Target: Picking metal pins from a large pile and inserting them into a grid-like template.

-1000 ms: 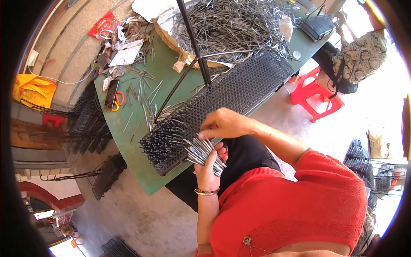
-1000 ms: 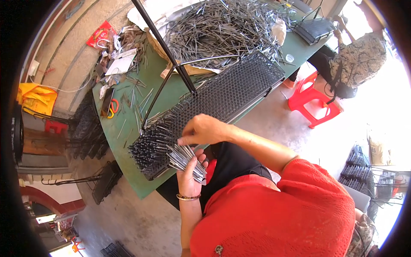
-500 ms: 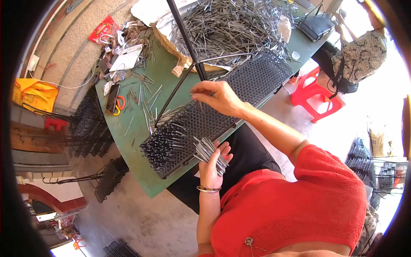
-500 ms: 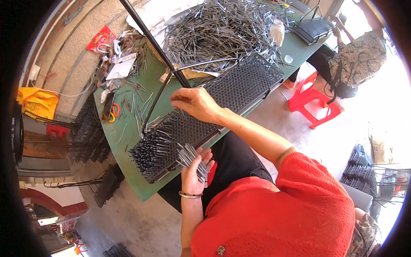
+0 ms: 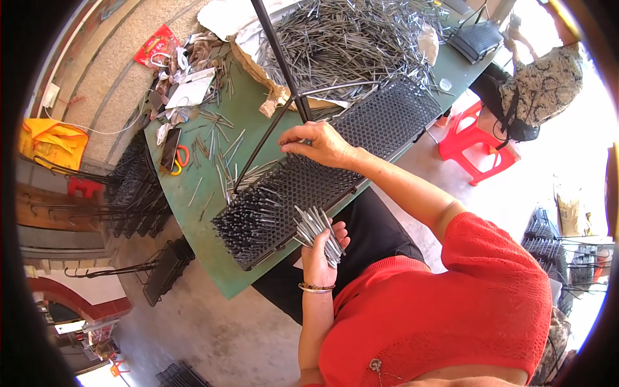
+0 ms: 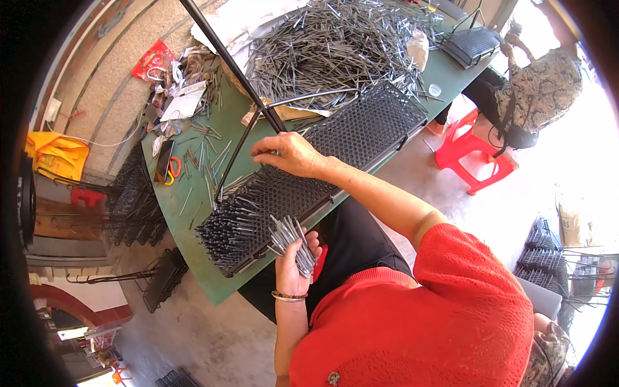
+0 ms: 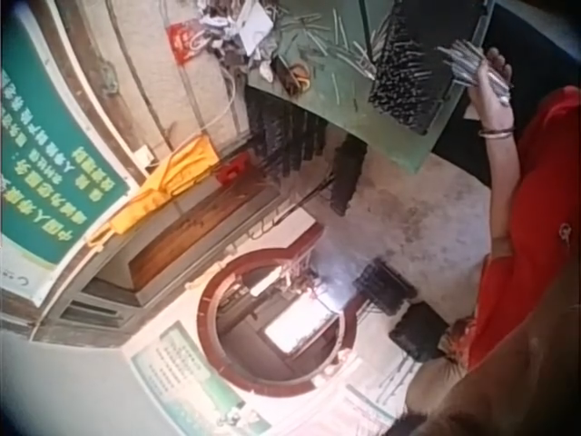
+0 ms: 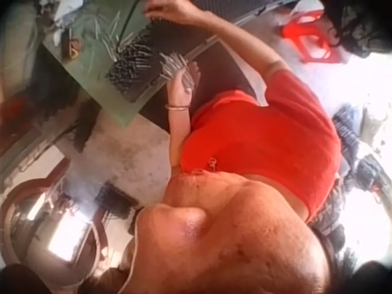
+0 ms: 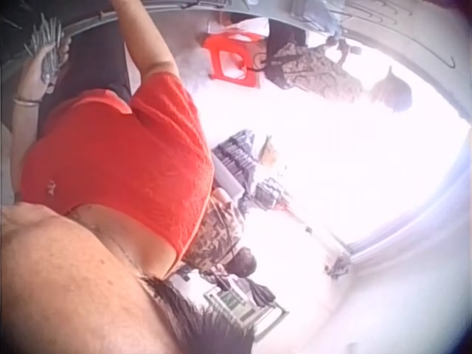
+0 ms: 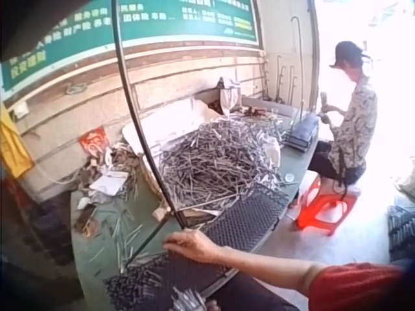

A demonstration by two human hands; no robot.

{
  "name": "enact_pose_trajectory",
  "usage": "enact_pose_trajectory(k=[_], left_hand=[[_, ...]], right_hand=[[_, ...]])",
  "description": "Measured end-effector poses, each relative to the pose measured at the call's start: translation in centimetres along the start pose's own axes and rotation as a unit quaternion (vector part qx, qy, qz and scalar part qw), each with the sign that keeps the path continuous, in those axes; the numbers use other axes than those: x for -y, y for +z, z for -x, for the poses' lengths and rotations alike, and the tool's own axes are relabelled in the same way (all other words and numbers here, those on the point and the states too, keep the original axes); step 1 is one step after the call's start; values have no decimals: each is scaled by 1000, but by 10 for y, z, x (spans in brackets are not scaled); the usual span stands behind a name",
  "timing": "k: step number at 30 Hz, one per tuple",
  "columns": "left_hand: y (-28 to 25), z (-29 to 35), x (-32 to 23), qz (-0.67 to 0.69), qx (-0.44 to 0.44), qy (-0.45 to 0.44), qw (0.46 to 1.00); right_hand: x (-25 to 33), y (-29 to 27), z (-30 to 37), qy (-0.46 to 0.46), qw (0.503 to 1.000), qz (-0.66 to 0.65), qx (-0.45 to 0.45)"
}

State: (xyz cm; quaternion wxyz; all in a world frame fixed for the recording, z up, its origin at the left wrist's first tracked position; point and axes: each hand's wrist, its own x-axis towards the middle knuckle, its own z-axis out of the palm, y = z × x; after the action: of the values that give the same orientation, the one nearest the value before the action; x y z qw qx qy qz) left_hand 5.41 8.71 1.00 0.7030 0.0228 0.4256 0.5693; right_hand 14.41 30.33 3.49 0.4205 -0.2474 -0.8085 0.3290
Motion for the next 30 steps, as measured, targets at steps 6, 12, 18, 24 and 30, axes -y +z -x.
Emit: enact_pose_trajectory(k=[6,12,18,24,30], left_hand=[[-5,-1,2,-31,4,12,999],[-1,1,2,-47,16,11,999],[-1,2,5,-62,20,7,998],[0,1,3,-27,13,-5,1000],[6,3,-2,-28,17,45,998]], right_hand=[[-7,8,8,-88,993,79,24],[-6,7,9,-184,965,180,42],[-8,12,16,-145,966,215,1],[2,15,23,-165,961,220,-38],[47,-2,59,101,983,-44,145]])
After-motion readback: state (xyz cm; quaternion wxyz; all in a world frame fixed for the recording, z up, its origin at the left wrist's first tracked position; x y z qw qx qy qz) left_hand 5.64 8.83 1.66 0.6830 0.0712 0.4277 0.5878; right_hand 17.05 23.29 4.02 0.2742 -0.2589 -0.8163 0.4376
